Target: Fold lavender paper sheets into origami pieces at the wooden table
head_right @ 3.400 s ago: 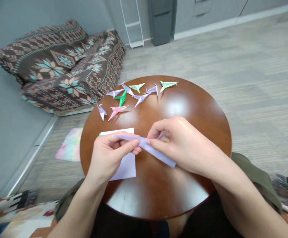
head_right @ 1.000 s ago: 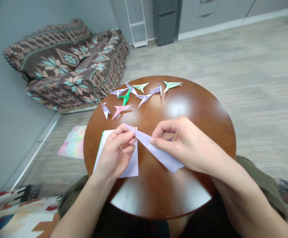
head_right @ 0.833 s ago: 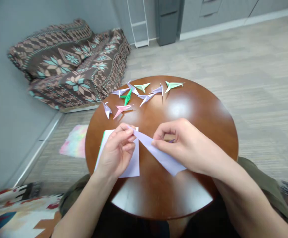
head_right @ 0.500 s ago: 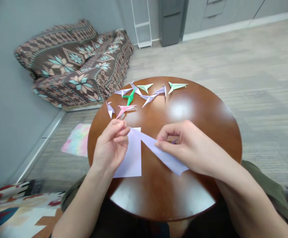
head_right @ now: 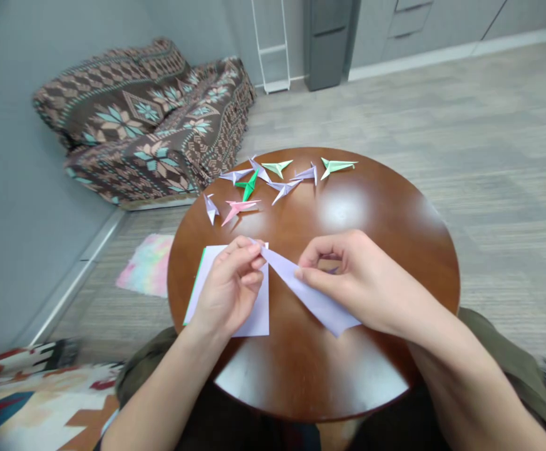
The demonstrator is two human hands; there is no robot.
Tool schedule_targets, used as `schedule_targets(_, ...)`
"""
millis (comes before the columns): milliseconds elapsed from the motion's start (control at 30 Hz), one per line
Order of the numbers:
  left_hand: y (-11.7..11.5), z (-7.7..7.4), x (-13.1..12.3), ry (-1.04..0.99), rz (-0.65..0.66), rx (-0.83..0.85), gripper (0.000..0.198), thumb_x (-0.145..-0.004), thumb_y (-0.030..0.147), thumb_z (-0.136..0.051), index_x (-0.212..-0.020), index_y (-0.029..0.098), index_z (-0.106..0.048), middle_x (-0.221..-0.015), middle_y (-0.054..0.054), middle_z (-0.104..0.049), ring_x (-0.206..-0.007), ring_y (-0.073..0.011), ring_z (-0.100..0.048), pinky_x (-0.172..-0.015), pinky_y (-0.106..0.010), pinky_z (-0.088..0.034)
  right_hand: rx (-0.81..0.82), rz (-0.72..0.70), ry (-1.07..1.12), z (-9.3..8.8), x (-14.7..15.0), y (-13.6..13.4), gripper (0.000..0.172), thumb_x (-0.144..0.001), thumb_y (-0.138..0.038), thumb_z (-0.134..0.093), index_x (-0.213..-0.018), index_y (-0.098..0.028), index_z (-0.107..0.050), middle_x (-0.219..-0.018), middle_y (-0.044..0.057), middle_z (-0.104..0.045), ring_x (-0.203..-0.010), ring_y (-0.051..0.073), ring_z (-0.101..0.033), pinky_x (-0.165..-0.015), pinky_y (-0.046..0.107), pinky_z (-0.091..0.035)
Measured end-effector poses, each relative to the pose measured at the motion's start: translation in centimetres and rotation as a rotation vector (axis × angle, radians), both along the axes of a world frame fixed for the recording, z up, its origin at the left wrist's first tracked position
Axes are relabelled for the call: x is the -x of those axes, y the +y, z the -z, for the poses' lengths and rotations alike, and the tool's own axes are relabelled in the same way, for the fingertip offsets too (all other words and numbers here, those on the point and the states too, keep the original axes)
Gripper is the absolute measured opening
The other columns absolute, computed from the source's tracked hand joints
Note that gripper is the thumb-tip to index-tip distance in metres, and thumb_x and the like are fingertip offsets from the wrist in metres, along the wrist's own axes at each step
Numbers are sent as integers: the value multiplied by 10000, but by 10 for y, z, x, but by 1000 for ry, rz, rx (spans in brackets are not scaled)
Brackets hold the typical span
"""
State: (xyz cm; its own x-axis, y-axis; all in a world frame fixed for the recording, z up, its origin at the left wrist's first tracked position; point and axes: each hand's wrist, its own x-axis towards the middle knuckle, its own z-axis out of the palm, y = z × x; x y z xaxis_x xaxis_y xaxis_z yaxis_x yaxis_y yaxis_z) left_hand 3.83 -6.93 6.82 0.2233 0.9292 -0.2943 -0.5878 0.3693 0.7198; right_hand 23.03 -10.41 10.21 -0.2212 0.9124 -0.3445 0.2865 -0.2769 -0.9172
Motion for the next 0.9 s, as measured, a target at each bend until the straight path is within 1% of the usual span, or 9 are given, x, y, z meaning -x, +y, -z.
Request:
schedule_targets(267, 8, 1, 5, -19, -66, -49, 155, -645, 118, -861, -675, 105, -709, -671, 21, -612, -561, -5, -517, -400, -49, -314, -4, -22, -9, 3, -2, -1, 196, -835, -352, -764, -789, -166, -726, -652, 15, -680, -500, 101, -515, -428, 192, -331)
schedule_targets(367, 8, 1, 6, -40, -94, -62, 148, -674, 143, -857, -721, 113, -720, -718, 18, -623, -573, -6, -528, -410, -52, -334, -3, -24, -12, 5, -3, -1, 210, -851, -369, -749, -791, -169, -722, -643, 14, -675, -493, 104, -521, -421, 192, -326)
schedule_targets(433, 6, 2, 6, -23, -70, -73, 156, -708, 193, -849, -780, 115, -734, -761, 11, -633, -594, -21, -551, -418, -69, -368, -13, -18, -13, 6, -4, 0, 213, -854, -375, -749, -801, -171, -723, -654, 13, -678, -502, 102, -523, -424, 187, -330)
schedule_targets(500, 3, 4, 4, 35, -3, -93, 183, -721, 227, -853, -809, 118, -736, -751, 11, -624, -605, -43, -566, -418, -91, -393, -26, -8, -18, 7, -5, 0, 214, -858, -380, -749, -814, -171, -728, -665, 12, -678, -517, 101, -524, -433, 184, -338)
schedule_targets(600, -1, 6, 1, 144, 70, -145, 201, -703, 212, -882, -736, 134, -700, -673, 20, -608, -557, -53, -543, -414, -114, -397, -37, -8, -19, 7, -5, 0, 212, -857, -374, -749, -809, -169, -731, -666, 11, -675, -523, 98, -517, -440, 183, -343)
schedule_targets(667, -1, 7, 0, 174, 55, -174, 217, -708, 206, -884, -698, 142, -677, -634, 24, -606, -519, -45, -513, -418, -119, -396, -38, -13, -18, 6, -4, 0, 201, -856, -363, -747, -802, -170, -730, -660, 7, -676, -517, 93, -509, -437, 182, -336)
schedule_targets(733, 1, 6, 0, 182, 19, -191, 196, -720, 205, -875, -705, 142, -690, -617, 24, -604, -519, -44, -508, -427, -114, -400, -30, -12, -16, 5, -3, 0, 191, -850, -352, -750, -793, -172, -725, -647, 2, -674, -504, 88, -502, -430, 181, -325)
schedule_targets(833, 3, 6, 2, 188, -43, -215, 160, -723, 199, -869, -726, 137, -721, -621, 23, -601, -560, -50, -537, -437, -101, -413, -25, -4, -20, 4, -3, 0, 178, -835, -338, -762, -787, -172, -722, -641, 0, -674, -497, 87, -500, -424, 181, -316)
schedule_targets(900, 4, 7, 2, 193, -39, -222, 154, -734, 220, -868, -747, 143, -735, -650, 21, -621, -579, -57, -562, -441, -105, -436, -29, -1, -16, 5, -3, 0, 179, -839, -343, -762, -795, -173, -726, -652, 1, -679, -508, 91, -512, -431, 180, -329)
